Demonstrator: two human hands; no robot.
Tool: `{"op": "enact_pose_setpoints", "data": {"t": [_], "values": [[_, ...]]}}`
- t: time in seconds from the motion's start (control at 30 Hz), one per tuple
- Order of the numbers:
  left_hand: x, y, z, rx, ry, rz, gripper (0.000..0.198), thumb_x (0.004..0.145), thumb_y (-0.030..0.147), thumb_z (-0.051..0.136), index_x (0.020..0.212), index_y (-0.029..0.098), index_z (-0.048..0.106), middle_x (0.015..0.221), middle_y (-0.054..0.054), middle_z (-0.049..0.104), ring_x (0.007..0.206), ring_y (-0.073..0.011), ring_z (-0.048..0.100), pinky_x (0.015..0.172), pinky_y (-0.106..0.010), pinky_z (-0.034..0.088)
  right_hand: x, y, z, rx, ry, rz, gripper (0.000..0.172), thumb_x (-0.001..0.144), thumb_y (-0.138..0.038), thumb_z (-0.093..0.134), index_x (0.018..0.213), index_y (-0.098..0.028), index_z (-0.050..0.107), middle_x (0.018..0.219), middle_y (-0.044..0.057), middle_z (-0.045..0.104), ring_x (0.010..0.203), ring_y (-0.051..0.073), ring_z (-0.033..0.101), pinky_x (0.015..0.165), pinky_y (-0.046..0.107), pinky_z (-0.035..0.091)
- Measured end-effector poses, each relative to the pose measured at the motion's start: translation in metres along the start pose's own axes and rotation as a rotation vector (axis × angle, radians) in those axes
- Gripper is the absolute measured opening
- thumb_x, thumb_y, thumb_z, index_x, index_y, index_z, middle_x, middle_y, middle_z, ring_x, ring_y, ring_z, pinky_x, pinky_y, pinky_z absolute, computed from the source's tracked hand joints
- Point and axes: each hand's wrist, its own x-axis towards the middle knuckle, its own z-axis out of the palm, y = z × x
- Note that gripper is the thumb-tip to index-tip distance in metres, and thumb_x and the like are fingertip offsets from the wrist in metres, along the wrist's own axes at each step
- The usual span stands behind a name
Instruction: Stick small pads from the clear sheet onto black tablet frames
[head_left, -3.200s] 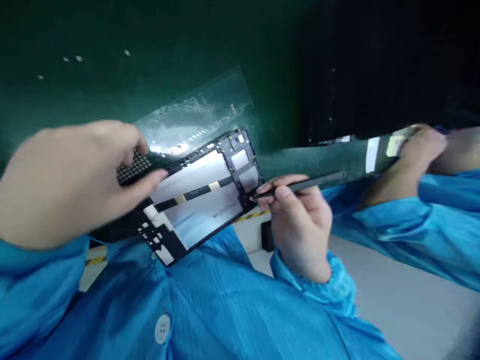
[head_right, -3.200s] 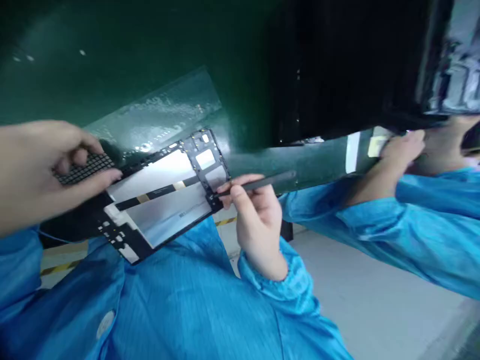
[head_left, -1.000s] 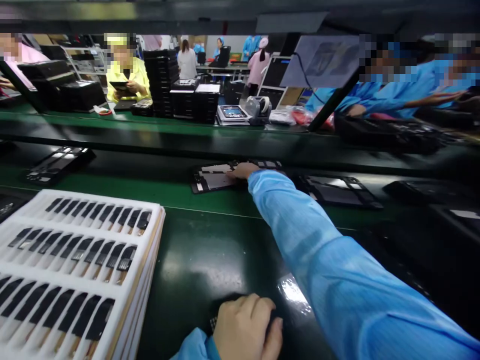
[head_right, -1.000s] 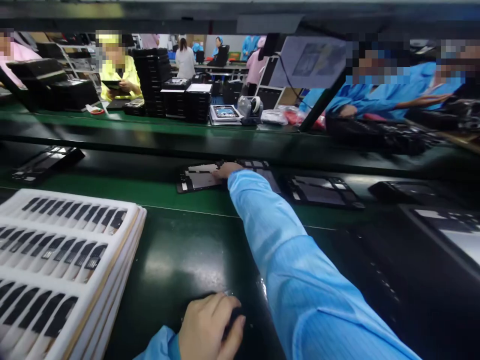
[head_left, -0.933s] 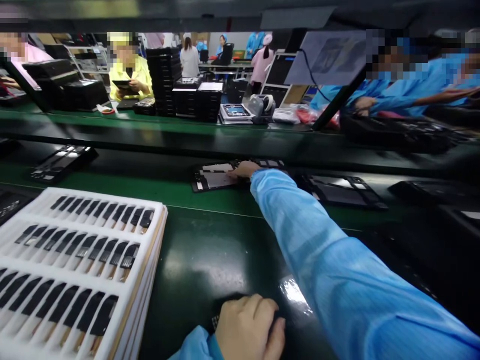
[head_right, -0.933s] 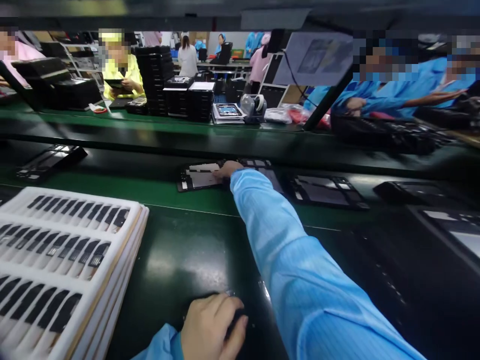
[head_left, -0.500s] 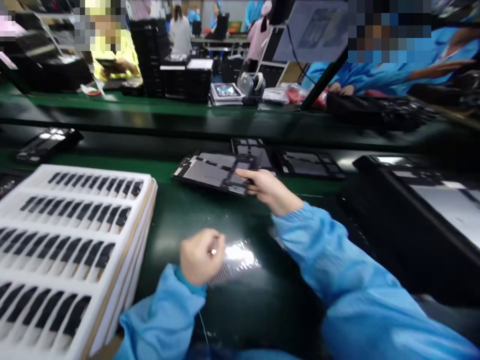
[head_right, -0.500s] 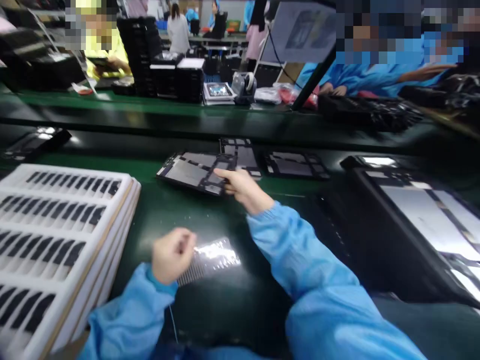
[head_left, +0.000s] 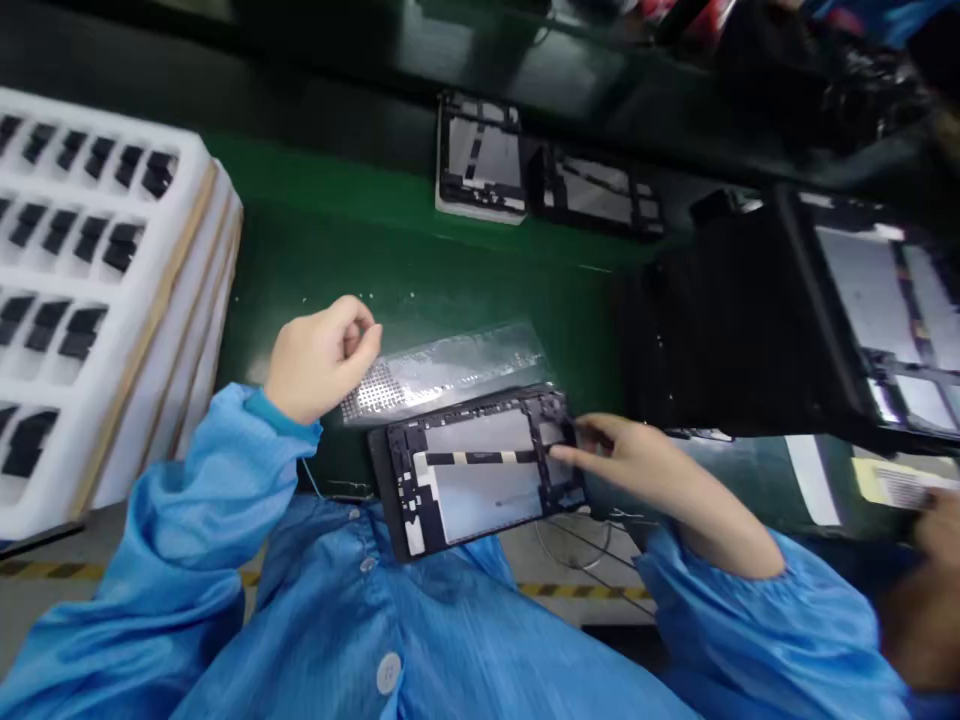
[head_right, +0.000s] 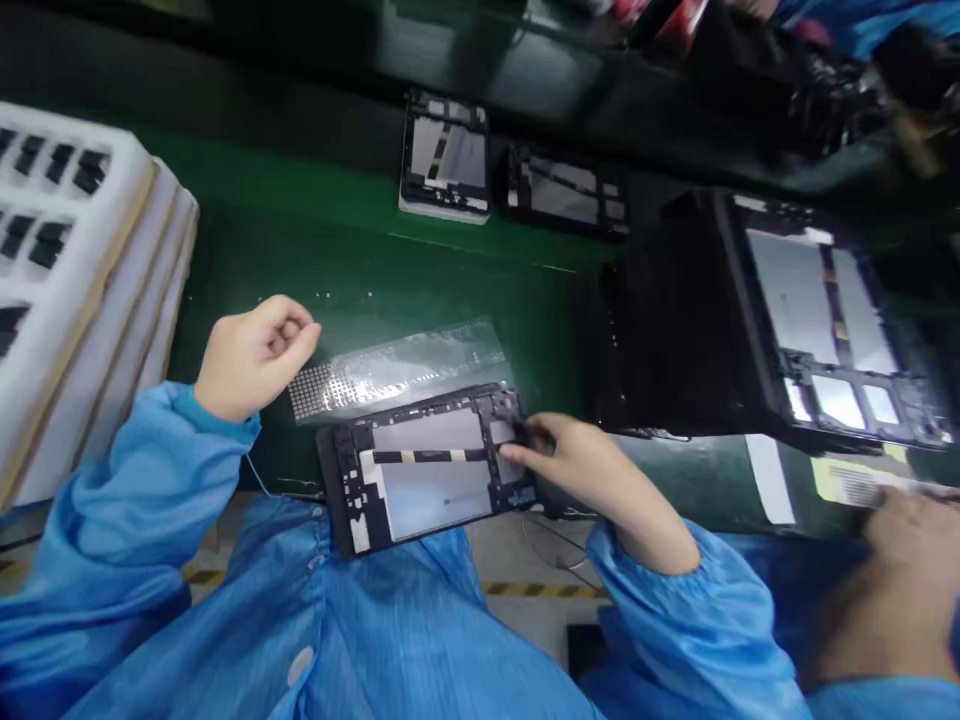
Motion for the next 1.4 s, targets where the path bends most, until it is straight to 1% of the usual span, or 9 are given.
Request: {"op": "enact_pose_setpoints", "data": {"t": [0.07,0.17,0.33,0.5,0.67,0.77,0.93,1.17,1.4], "values": [[0.019,0.000,0.004,0.059,-0.235,-0.001,0.009,0.085,0.022,0.077,0.079,0.020,0.071,0.061,0.004,0.062,0.056,-0.0105,0.050,0.063,-0.026,0.031,0.006,-0.020,0.001,-0.040,0.082,-0.116,0.052,0.077,-0.073,0.087,0.070,-0.025,0.069,0.068,0.003,0.066,0.064,0.020,0.058,0.057,0.034,0.045],[0.040,-0.003,0.012,0.107,-0.525,-0.012,0.019,0.074,0.012,0.087,0.068,0.019,0.071,0.057,0.006,0.060,0.052,-0.0090,0.043,0.064,-0.027,0.026,0.015,-0.062,0.012,0.230,-0.046,-0.266,0.054,0.104,-0.068,0.063,0.074,-0.024,0.075,0.080,0.004,0.072,0.076,0.020,0.064,0.066,0.033,0.050],[0.049,-0.012,0.021,0.095,-0.742,-0.028,0.018,0.077,0.008,0.085,0.071,0.020,0.074,0.059,0.008,0.058,0.054,-0.0082,0.045,0.069,-0.026,0.029,0.048,-0.115,0.061,0.484,-0.357,-0.370,0.050,0.104,-0.067,0.069,0.091,-0.021,0.085,0.092,0.004,0.080,0.068,0.012,0.064,0.061,0.027,0.054],[0.047,-0.019,0.024,0.061,-0.759,0.027,0.014,0.080,0.008,0.083,0.075,0.019,0.075,0.059,0.008,0.055,0.057,-0.0089,0.047,0.075,-0.024,0.035,0.078,-0.122,0.086,0.505,-0.461,-0.516,0.019,0.098,-0.040,0.087,0.107,-0.023,0.086,0.102,0.001,0.082,0.090,0.014,0.077,0.085,0.028,0.067],[0.049,-0.018,0.026,0.211,-0.782,-0.001,0.009,0.084,0.020,0.085,0.079,0.018,0.078,0.060,0.007,0.054,0.057,-0.0089,0.048,0.079,-0.024,0.040,0.088,-0.124,0.088,0.379,-0.414,-0.629,0.015,0.098,-0.035,0.087,0.107,-0.024,0.087,0.112,0.002,0.084,0.112,0.020,0.080,0.110,0.039,0.065],[0.050,-0.013,0.022,0.312,-0.842,-0.003,0.010,0.091,0.030,0.079,0.090,0.020,0.081,0.066,0.006,0.061,0.061,-0.0100,0.052,0.081,-0.028,0.044,0.089,-0.123,0.090,0.454,-0.408,-0.559,0.018,0.092,-0.037,0.092,0.103,-0.024,0.086,0.112,0.002,0.084,0.113,0.022,0.081,0.108,0.040,0.067],[0.048,-0.006,0.013,0.311,-0.877,0.065,0.025,0.099,0.025,0.057,0.107,0.022,0.081,0.073,0.003,0.068,0.068,-0.0138,0.056,0.092,-0.036,0.051,0.085,-0.116,0.094,0.548,-0.403,-0.454,0.020,0.092,-0.027,0.092,0.109,-0.023,0.084,0.110,0.003,0.085,0.102,0.021,0.083,0.095,0.034,0.071],[0.047,-0.009,0.016,0.376,-0.848,0.046,0.025,0.097,0.034,0.061,0.104,0.022,0.082,0.077,0.002,0.070,0.089,-0.0192,0.071,0.107,-0.041,0.054,0.085,-0.115,0.098,0.354,-0.340,-0.625,0.013,0.096,-0.026,0.088,0.108,-0.030,0.083,0.108,0.000,0.087,0.101,0.021,0.083,0.093,0.036,0.072],[0.047,-0.008,0.018,0.377,-0.829,0.032,0.017,0.095,0.035,0.067,0.100,0.028,0.081,0.081,0.001,0.074,0.096,-0.0264,0.076,0.106,-0.043,0.055,0.095,-0.113,0.098,0.239,-0.386,-0.683,0.016,0.096,-0.028,0.088,0.110,-0.029,0.081,0.110,0.000,0.087,0.102,0.022,0.083,0.092,0.037,0.072]]}}
